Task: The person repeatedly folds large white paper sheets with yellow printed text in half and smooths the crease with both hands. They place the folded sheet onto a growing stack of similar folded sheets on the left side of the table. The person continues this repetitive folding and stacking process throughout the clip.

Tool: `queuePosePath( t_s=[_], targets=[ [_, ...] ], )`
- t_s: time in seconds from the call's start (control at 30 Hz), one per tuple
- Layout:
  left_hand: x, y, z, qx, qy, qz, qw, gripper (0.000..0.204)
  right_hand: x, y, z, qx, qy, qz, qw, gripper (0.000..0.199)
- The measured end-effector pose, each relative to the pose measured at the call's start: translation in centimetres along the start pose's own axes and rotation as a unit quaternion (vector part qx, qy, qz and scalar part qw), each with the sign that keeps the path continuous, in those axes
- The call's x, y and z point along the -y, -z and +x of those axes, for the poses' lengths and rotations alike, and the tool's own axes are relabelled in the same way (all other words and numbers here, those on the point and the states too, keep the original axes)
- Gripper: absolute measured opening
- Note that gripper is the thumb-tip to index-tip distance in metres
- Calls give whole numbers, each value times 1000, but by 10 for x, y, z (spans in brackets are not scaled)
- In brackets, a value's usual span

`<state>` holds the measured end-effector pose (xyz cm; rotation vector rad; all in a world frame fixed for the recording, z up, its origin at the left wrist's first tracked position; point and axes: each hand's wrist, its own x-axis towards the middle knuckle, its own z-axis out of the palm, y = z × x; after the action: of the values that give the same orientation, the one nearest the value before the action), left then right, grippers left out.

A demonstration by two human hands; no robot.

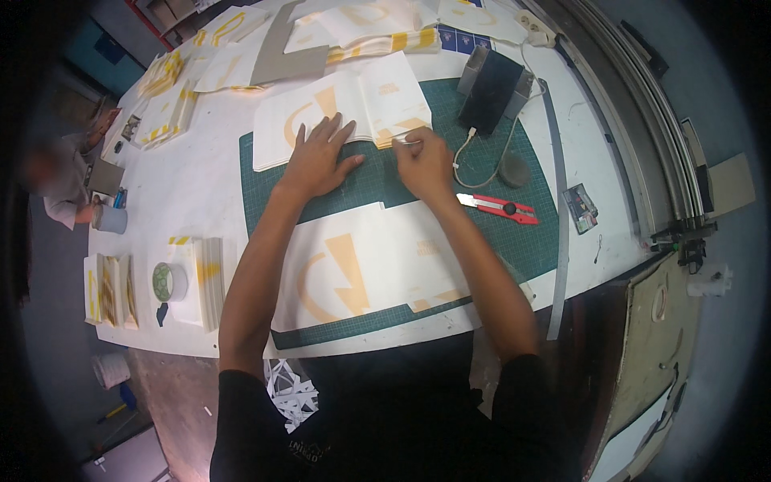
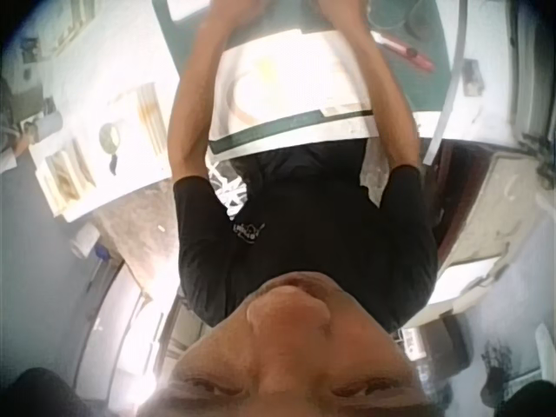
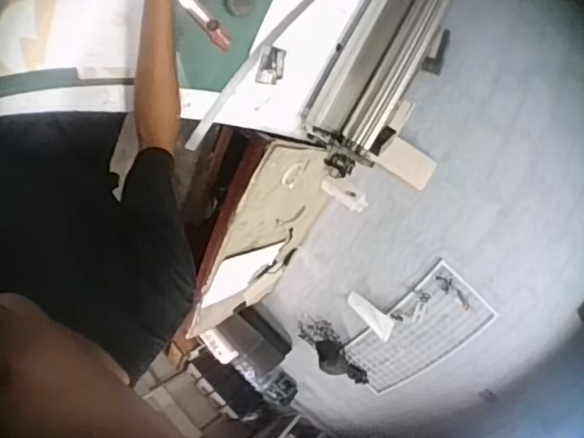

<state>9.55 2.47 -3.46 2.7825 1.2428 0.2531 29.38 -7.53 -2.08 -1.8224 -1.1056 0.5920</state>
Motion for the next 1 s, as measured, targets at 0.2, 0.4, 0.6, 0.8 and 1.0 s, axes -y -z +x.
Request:
queuePosePath(
  t_s=[0.2, 0.4, 0.6, 0.8, 1.0],
  targets=[
    [-12, 13, -15, -59, -29, 2, 998, 58, -19, 59, -44, 128, 268, -344, 891, 38],
    [-29, 12, -13, -52, -33, -41, 997, 51, -22, 78, -45, 232, 179, -352, 889, 57],
    [-30, -23, 51, -100, -16, -120, 988, 69, -28, 77, -42, 251, 179, -339, 889, 51],
    [-49, -17, 74, 25, 24, -34, 999, 87, -34, 77, -45, 243, 197, -326, 892, 49],
    [-49, -33, 73, 19, 8, 36, 999, 81, -35, 79, -47, 242, 201, -306, 899, 44]
  ],
)
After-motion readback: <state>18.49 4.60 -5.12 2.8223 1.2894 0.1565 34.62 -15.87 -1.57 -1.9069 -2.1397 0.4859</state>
